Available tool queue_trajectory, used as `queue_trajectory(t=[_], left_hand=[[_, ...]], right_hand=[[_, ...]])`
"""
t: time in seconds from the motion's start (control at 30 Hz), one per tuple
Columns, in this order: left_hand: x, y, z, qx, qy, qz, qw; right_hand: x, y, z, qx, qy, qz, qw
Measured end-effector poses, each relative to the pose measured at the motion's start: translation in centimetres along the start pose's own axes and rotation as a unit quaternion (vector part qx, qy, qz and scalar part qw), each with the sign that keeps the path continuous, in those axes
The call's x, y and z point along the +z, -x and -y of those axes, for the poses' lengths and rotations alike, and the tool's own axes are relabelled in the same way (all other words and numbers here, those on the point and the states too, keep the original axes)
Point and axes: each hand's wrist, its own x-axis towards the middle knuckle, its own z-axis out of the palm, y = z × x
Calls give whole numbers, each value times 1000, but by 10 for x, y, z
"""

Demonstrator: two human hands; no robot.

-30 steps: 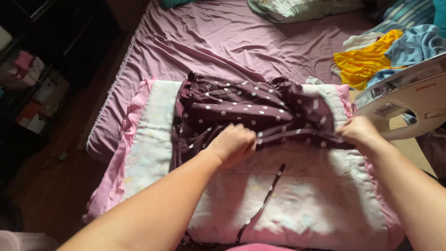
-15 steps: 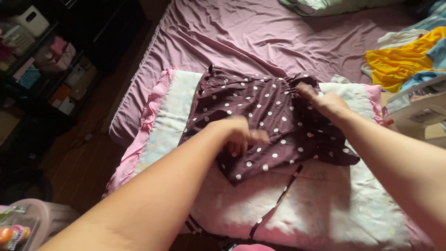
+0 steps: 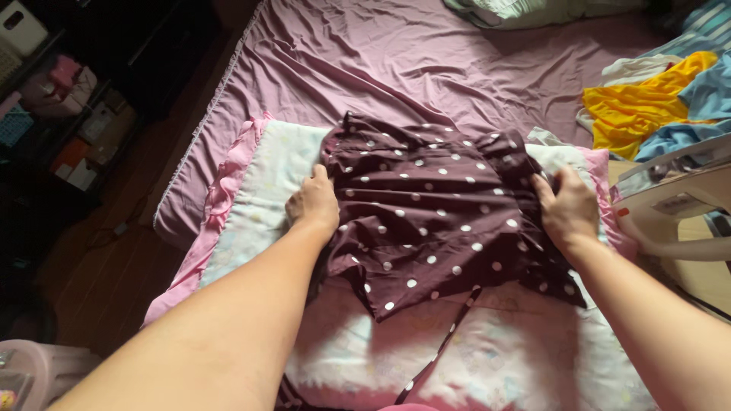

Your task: The person selects a maroon polka-dot garment from a pile of clothes on a bed and places it on a small ironing board. They use an electric iron to press the garment, repeatedly smoothing and repositioning the fabric to remove wrinkles.

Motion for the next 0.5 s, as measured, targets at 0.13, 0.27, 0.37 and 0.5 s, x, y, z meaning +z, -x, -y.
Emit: queue_trajectory(t=[0.13,0.27,0.37,0.5], left_hand=[[-10,-1,-2,-24,15,-1,1000],[-7,19,-45,214,15,-317,924],[12,70,-99,501,-380,-49,776],[44,150,-133,595,17,34,803]], right_hand=[[-14,4,-15,66,71,62,993],[-21,11,-6,140,-149,155,967],[-12,35,8,54,-243,110,962],[-5,55,-7,24,-96,13,995]])
